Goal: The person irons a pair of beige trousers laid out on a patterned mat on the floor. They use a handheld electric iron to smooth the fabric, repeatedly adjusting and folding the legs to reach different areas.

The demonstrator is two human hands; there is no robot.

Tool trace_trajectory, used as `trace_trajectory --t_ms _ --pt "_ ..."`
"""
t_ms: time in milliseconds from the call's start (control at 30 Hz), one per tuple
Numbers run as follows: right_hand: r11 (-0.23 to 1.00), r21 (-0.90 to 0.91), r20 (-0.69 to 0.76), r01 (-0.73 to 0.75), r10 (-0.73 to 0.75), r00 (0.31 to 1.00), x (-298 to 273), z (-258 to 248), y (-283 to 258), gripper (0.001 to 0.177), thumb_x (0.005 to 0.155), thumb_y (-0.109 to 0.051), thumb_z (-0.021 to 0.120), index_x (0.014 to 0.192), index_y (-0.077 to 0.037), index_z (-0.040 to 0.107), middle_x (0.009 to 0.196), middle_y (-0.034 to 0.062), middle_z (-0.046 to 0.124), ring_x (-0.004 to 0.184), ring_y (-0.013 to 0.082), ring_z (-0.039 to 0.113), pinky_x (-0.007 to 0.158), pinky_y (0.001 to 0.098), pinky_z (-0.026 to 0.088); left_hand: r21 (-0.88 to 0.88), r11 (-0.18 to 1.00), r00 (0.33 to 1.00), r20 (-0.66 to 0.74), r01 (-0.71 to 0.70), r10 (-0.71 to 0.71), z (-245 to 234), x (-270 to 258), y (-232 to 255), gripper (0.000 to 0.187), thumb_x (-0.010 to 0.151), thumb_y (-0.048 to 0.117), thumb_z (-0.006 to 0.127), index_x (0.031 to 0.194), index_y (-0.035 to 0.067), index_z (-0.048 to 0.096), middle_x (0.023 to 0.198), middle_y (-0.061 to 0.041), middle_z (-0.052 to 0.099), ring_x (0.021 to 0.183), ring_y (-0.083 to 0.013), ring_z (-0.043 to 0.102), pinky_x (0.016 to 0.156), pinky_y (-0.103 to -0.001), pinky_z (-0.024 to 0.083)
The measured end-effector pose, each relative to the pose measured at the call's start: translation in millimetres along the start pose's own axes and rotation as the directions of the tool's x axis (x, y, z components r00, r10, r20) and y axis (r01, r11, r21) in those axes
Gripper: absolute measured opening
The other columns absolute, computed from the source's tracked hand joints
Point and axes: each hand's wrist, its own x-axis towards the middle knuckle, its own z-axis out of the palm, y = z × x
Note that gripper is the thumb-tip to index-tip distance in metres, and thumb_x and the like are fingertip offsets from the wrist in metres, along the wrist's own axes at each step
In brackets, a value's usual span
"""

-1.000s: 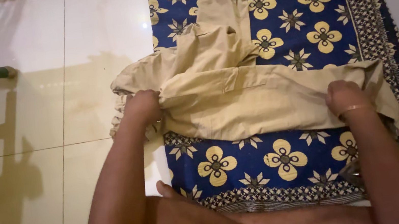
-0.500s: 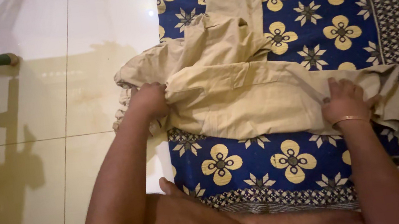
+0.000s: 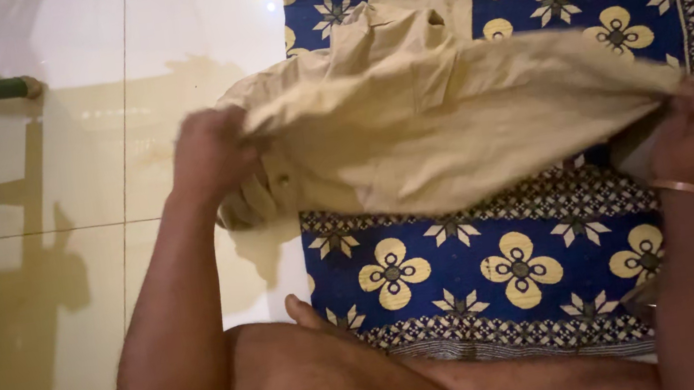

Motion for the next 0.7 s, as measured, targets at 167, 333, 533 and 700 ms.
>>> trace_trajectory --t_ms 167,333,533,700 --pt "0.981 -0.114 0.364 -0.154 0.186 0.912 34 1 37 0.016 0.101 -0.012 0.061 0.105 -0.010 0.076 0.115 0.0128 0.075 0.104 0.0312 0.070 0.101 0.0485 0.045 0.045 0.961 0.635 -0.741 -0.274 0.216 -21 -2 6 0.023 0.089 0.016 0.086 0.106 0.010 0.071 0.100 -0.006 0.072 0.102 -0.0295 0.065 0.103 -0.048 0.040" --pt "0.981 -0.135 0.523 -0.142 0.192 0.831 67 -7 52 0.017 0.099 -0.015 0.062 0.107 -0.010 0.077 0.116 0.0123 0.075 0.103 0.0310 0.071 0.099 0.0480 0.048 0.051 0.957 0.527 -0.826 -0.286 0.201 -52 10 23 0.023 0.093 0.002 0.077 0.111 0.011 0.067 0.107 -0.003 0.068 0.111 -0.0266 0.064 0.117 -0.052 0.034" --pt "0.975 -0.210 0.655 -0.069 0.193 0.730 64 -33 66 0.019 0.098 -0.018 0.064 0.109 -0.010 0.077 0.117 0.0116 0.075 0.102 0.0308 0.072 0.097 0.0474 0.051 0.016 0.983 0.704 -0.696 -0.184 0.143 -79 -1 30 0.038 0.079 0.019 0.093 0.104 0.007 0.067 0.095 -0.008 0.070 0.096 -0.0317 0.066 0.107 -0.062 0.033" --pt "0.965 -0.260 0.765 -0.012 0.214 0.607 35 -46 76 0.022 0.096 -0.020 0.065 0.111 -0.010 0.077 0.119 0.0111 0.075 0.101 0.0306 0.073 0.096 0.0469 0.054 -0.245 0.966 0.995 0.081 0.081 -0.063 -130 -35 42 0.035 0.074 0.013 0.089 0.104 0.005 0.073 0.087 -0.012 0.076 0.076 -0.0271 0.073 0.074 -0.041 0.057"
